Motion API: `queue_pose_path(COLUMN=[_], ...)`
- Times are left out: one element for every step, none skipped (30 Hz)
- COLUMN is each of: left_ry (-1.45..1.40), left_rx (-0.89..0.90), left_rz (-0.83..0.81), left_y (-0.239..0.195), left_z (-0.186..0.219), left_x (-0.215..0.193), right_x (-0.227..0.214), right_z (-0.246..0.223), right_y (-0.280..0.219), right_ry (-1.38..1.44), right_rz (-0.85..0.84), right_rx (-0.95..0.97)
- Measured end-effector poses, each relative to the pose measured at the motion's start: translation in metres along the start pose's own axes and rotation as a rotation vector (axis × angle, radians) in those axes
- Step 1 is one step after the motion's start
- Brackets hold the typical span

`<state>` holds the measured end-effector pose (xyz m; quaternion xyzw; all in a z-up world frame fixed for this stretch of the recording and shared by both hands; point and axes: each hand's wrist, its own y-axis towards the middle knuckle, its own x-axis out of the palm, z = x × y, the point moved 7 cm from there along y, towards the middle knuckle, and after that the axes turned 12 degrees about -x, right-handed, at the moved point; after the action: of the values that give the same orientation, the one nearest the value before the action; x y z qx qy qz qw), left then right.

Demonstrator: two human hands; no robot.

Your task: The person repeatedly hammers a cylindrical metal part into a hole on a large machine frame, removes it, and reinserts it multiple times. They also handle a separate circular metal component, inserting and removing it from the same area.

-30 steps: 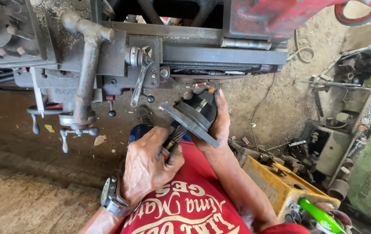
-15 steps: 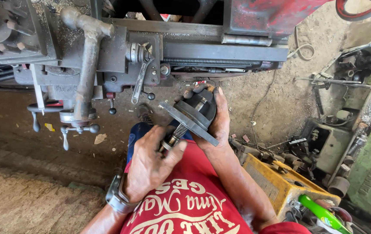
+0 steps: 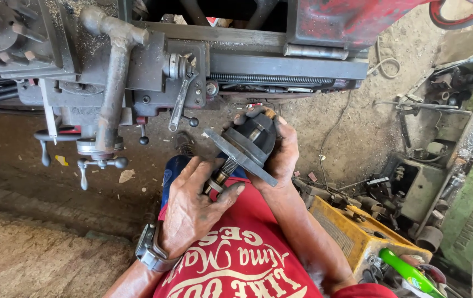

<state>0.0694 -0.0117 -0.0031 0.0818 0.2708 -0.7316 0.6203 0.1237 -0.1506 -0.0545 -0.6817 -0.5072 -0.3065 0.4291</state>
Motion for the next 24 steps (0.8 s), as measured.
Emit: queue_pose_path(left_ry=[-0.027,-0.055,-0.055,-0.219,-0.384,-0.384,-0.400,-0.415,-0.415,-0.377,-0.341,-0.342,-0.323,-0.304,-0.303,-0.297,-0.291,-0.291,-0.256,-0.221,-0.216,-0.224,-0.234,-0.230], left_rx=[-0.043,-0.086,-0.087,-0.066,-0.043,-0.042,-0.122,-0.201,-0.204,-0.182,-0.161,-0.163,-0.154,-0.144,-0.145,-0.152,-0.162,-0.164,-0.198,-0.232,-0.234,-0.252,-0.274,-0.280], left_rz=[-0.016,-0.033,-0.034,-0.032,-0.030,-0.031,-0.061,-0.090,-0.087,-0.070,-0.057,-0.057,-0.046,-0.036,-0.036,-0.038,-0.040,-0.040,-0.063,-0.086,-0.077,-0.105,-0.132,-0.124], left_y=[0.001,0.003,0.004,0.005,0.007,0.005,0.004,0.003,0.003,0.004,0.004,0.004,0.004,0.003,0.004,0.004,0.003,0.002,0.002,0.002,0.003,0.002,0.001,0.001], left_z=[-0.001,-0.002,-0.006,-0.009,-0.012,-0.015,-0.023,-0.032,-0.031,-0.028,-0.025,-0.026,-0.026,-0.026,-0.027,-0.029,-0.031,-0.031,-0.034,-0.038,-0.039,-0.042,-0.045,-0.051], left_x=[-0.001,-0.002,0.001,0.001,0.001,0.002,0.005,0.009,0.009,0.008,0.008,0.008,0.007,0.006,0.007,0.007,0.009,0.009,0.010,0.012,0.013,0.016,0.020,0.017], right_x=[0.001,0.002,0.000,-0.006,-0.011,-0.015,-0.020,-0.026,-0.022,-0.020,-0.019,-0.022,-0.025,-0.027,-0.031,-0.035,-0.038,-0.040,-0.042,-0.043,-0.037,-0.032,-0.027,-0.027], right_z=[-0.001,-0.001,0.000,0.002,0.005,0.005,0.007,0.009,0.008,0.008,0.007,0.009,0.010,0.011,0.013,0.015,0.017,0.017,0.018,0.019,0.018,0.016,0.014,0.019], right_y=[0.000,0.001,0.001,0.001,0.002,0.003,0.003,0.004,0.004,0.003,0.003,0.003,0.004,0.004,0.003,0.003,0.001,0.001,0.001,0.002,-0.001,-0.003,-0.007,-0.006], right_ry=[0.019,0.037,0.037,-0.023,-0.083,-0.083,-0.089,-0.096,-0.094,-0.123,-0.153,-0.154,-0.127,-0.100,-0.099,-0.098,-0.098,-0.098,-0.110,-0.123,-0.117,-0.135,-0.154,-0.148], right_rz=[-0.023,-0.046,-0.044,-0.018,0.007,0.007,0.018,0.029,0.028,0.045,0.065,0.067,0.060,0.052,0.053,0.039,0.026,0.027,0.017,0.007,0.002,0.001,0.002,0.000], right_rx=[-0.019,-0.038,-0.038,-0.021,-0.005,-0.007,0.008,0.024,0.027,0.033,0.037,0.039,0.034,0.030,0.030,0.028,0.026,0.028,0.018,0.009,0.016,0.005,-0.003,0.007])
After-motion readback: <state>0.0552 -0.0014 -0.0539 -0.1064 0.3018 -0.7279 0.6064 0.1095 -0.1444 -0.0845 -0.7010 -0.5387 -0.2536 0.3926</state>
